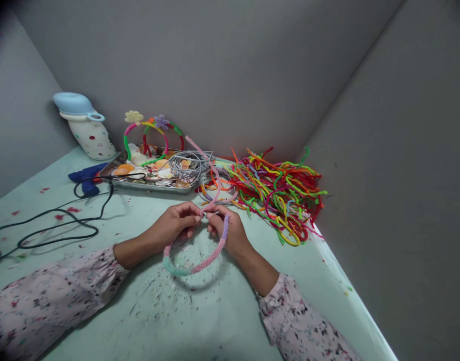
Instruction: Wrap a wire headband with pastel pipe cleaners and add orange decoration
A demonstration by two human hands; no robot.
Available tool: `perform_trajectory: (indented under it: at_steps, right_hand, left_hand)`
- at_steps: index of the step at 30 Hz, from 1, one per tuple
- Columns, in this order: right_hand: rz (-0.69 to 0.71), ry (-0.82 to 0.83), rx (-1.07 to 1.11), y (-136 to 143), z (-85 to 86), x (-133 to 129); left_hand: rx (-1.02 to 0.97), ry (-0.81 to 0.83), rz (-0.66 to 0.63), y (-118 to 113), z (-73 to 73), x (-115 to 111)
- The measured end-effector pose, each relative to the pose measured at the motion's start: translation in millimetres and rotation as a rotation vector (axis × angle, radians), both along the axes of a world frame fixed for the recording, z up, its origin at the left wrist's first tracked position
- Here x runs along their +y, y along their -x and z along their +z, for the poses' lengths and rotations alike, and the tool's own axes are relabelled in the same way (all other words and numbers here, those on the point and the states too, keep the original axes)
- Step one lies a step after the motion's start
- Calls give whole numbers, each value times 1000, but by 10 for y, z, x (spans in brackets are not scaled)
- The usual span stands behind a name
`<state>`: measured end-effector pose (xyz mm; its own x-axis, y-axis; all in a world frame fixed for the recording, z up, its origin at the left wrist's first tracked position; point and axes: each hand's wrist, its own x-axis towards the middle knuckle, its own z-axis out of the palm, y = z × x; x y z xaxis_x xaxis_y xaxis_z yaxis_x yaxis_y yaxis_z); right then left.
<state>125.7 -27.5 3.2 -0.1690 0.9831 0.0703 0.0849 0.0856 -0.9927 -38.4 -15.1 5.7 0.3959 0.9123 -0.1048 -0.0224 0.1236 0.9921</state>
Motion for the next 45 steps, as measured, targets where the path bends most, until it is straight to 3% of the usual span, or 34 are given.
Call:
perform_trajectory:
  at_steps: [9,23,38,45]
  right_hand:
    - [-7,21,7,5,15,18]
    - [6,55,12,-7,-16,14]
    - [33,-13,0,-21,-14,20]
    - [52,-40,-14,-18,-22,5]
  left_hand:
    - [-27,-45,20,-6,-35,7]
    - [-69,14,49,-9,-14,20]
    - [-128,48,-22,15,-41,21]
    - [-62,53,-33,0,-43,32]
